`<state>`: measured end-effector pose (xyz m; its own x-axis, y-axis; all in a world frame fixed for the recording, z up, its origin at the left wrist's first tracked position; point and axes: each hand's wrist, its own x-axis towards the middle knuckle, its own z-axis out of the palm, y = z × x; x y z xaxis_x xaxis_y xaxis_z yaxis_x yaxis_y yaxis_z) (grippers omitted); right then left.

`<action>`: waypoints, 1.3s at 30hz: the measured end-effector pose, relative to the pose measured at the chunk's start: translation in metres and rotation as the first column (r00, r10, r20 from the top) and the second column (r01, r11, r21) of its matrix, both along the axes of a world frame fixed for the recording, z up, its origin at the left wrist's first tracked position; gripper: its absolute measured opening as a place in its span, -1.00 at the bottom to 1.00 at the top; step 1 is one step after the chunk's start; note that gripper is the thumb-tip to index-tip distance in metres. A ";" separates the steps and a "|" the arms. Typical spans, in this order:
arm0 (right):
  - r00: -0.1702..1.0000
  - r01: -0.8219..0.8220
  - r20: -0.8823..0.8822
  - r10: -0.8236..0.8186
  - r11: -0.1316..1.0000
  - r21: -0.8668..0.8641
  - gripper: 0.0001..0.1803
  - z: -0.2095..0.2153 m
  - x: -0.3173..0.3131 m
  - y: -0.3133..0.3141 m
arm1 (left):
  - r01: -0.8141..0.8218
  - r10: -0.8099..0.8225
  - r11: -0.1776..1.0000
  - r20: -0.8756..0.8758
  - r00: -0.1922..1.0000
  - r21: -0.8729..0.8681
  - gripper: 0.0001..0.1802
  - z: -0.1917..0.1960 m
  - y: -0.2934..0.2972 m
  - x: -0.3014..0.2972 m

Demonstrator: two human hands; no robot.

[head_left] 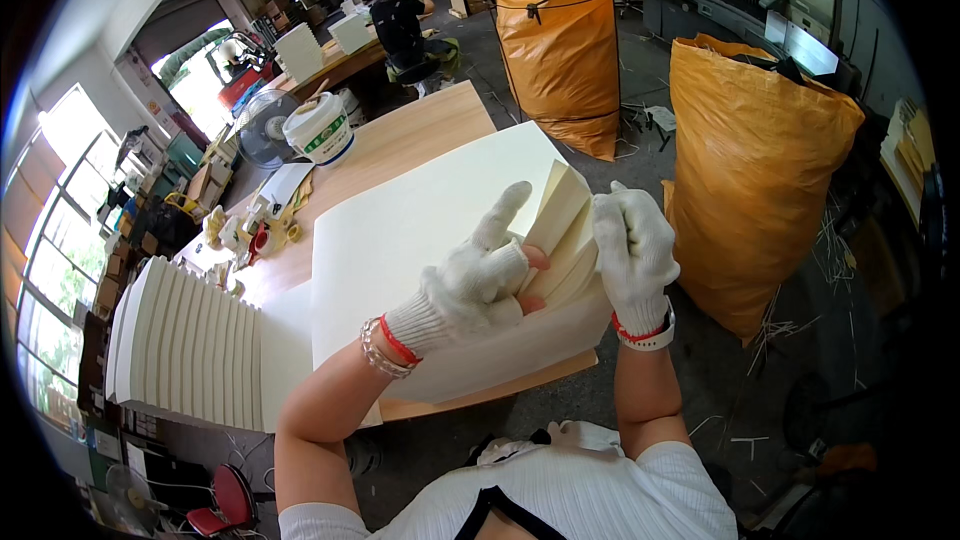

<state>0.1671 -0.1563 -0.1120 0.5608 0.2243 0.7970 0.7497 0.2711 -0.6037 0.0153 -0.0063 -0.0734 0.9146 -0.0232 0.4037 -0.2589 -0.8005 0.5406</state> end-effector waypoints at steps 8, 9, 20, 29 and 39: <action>1.000 -0.011 -0.021 0.011 1.000 0.008 -0.83 0.002 -0.001 -0.002 | 0.046 -0.048 0.999 0.069 0.996 0.027 -0.62 0.000 0.002 0.003; 1.000 -0.020 -0.012 0.021 1.000 0.013 -0.82 0.000 0.000 -0.002 | 0.034 -0.036 0.999 0.061 0.997 0.019 -0.68 0.002 0.000 0.002; 0.999 0.000 -0.050 0.002 0.999 0.045 -0.75 -0.003 0.001 0.002 | 0.000 0.003 0.999 -0.051 0.999 0.052 -0.73 0.008 -0.002 -0.002; 0.998 -0.025 -0.050 0.027 0.999 0.035 -0.76 -0.002 0.000 -0.003 | -0.018 0.018 0.996 0.005 1.000 0.085 -0.66 0.008 -0.003 0.000; 0.998 -0.003 -0.061 0.006 0.999 0.050 -0.78 -0.006 0.002 0.001 | 0.032 -0.032 0.999 -0.019 0.999 0.015 -0.64 0.002 0.001 -0.001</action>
